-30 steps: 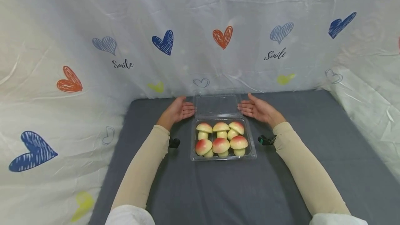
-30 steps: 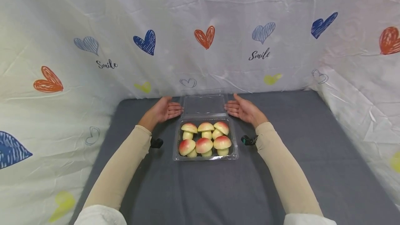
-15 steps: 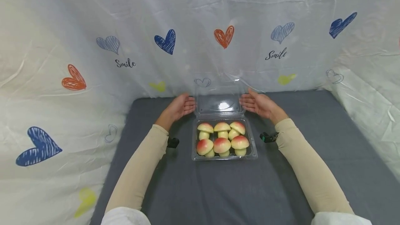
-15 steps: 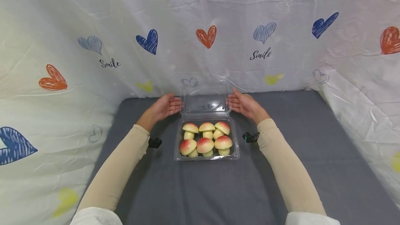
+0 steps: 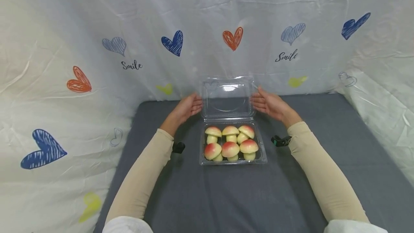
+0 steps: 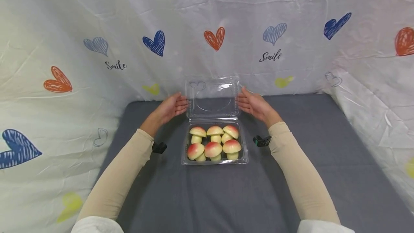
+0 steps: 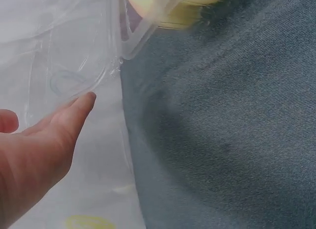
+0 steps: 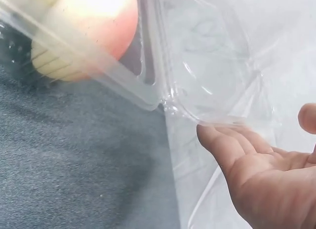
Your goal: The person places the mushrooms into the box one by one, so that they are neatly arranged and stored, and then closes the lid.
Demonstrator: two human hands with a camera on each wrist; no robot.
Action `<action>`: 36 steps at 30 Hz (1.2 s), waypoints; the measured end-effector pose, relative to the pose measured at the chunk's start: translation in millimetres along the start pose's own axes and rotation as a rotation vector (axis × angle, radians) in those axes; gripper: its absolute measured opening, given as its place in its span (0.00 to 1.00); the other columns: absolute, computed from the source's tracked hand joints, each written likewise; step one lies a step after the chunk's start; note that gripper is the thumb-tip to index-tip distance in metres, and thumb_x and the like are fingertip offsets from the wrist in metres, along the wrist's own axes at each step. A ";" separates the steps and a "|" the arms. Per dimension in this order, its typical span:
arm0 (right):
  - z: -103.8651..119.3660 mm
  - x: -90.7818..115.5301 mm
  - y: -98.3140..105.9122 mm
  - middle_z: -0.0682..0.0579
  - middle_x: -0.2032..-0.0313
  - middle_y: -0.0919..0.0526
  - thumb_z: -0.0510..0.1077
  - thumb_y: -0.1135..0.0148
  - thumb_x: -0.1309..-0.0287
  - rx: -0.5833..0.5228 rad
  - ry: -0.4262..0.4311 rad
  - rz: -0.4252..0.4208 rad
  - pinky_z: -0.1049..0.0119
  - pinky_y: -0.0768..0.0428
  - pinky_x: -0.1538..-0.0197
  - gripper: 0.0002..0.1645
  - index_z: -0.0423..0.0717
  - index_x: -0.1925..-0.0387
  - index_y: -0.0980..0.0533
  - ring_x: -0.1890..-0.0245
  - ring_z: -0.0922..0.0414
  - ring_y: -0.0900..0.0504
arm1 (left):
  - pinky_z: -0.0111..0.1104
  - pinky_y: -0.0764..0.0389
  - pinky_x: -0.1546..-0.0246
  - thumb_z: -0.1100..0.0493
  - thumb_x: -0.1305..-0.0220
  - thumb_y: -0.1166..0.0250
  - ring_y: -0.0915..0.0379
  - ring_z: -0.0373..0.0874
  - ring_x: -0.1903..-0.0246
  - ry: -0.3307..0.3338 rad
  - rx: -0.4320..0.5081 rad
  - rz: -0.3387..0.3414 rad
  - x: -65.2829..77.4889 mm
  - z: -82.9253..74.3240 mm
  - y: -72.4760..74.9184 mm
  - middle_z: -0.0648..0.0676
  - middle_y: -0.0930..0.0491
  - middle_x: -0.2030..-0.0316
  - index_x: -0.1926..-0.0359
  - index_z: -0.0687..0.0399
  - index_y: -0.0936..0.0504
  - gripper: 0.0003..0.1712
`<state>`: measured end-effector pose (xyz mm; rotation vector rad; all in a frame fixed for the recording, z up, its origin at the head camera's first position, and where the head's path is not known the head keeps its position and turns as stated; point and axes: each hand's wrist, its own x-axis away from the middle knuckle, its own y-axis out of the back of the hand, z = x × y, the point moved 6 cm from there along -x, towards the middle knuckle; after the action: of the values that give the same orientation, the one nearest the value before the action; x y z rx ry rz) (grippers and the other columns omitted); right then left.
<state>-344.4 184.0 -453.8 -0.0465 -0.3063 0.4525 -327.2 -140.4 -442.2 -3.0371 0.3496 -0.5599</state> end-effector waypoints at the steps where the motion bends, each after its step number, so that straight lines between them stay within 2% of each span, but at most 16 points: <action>1: 1.7 0.3 -0.6 0.33 0.18 0.51 0.69 0.65 0.18 0.006 0.006 -0.001 0.50 0.44 0.21 0.52 0.31 0.17 0.54 0.19 0.39 0.48 | 0.43 0.37 0.24 0.48 0.13 0.63 0.43 0.58 0.22 -0.007 -0.004 0.000 0.7 -1.6 -0.2 0.70 0.41 0.22 0.19 0.71 0.44 0.36; 9: 16.8 7.0 -4.9 0.34 0.19 0.48 0.70 0.65 0.19 0.071 0.047 -0.023 0.51 0.41 0.22 0.52 0.33 0.17 0.53 0.19 0.40 0.45 | 0.44 0.40 0.23 0.49 0.12 0.66 0.46 0.59 0.20 -0.055 -0.010 0.011 5.4 -14.7 -1.0 0.68 0.44 0.20 0.19 0.70 0.46 0.36; 15: 31.2 15.1 -4.9 0.36 0.18 0.48 0.71 0.62 0.21 0.080 0.078 -0.051 0.51 0.41 0.21 0.54 0.33 0.17 0.54 0.19 0.42 0.45 | 0.43 0.39 0.23 0.47 0.12 0.65 0.45 0.58 0.21 -0.083 -0.006 0.005 11.5 -28.5 -3.4 0.67 0.42 0.20 0.19 0.70 0.45 0.36; 20: 40.0 21.3 -5.9 0.36 0.19 0.45 0.68 0.65 0.18 0.101 0.112 -0.054 0.52 0.40 0.22 0.51 0.33 0.17 0.52 0.19 0.45 0.43 | 0.43 0.39 0.23 0.46 0.11 0.65 0.44 0.56 0.21 -0.103 -0.030 0.000 16.4 -36.8 -5.7 0.66 0.42 0.20 0.19 0.68 0.44 0.36; 26: 47.6 29.7 -9.9 0.34 0.19 0.45 0.69 0.64 0.19 0.116 0.150 -0.059 0.52 0.40 0.22 0.51 0.31 0.18 0.51 0.19 0.44 0.43 | 0.42 0.40 0.23 0.47 0.11 0.65 0.45 0.56 0.21 -0.133 -0.058 0.010 24.1 -44.1 -8.0 0.66 0.43 0.20 0.18 0.68 0.44 0.36; 32: 55.0 38.6 -11.7 0.36 0.19 0.43 0.71 0.60 0.22 0.151 0.189 -0.084 0.51 0.40 0.22 0.53 0.34 0.17 0.49 0.20 0.47 0.41 | 0.41 0.39 0.23 0.45 0.11 0.64 0.43 0.53 0.21 -0.165 -0.086 0.009 33.5 -50.0 -8.5 0.64 0.41 0.20 0.18 0.66 0.43 0.36; 36: 57.8 44.2 -14.5 0.37 0.19 0.43 0.70 0.61 0.20 0.187 0.207 -0.083 0.53 0.39 0.22 0.51 0.36 0.17 0.49 0.19 0.47 0.41 | 0.41 0.38 0.24 0.45 0.11 0.63 0.42 0.53 0.21 -0.198 -0.100 0.011 40.6 -53.0 -9.8 0.64 0.40 0.20 0.18 0.66 0.42 0.36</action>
<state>-318.0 188.9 -384.6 0.1008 -0.0612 0.3885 -307.1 -139.6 -377.8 -3.1476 0.3955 -0.2446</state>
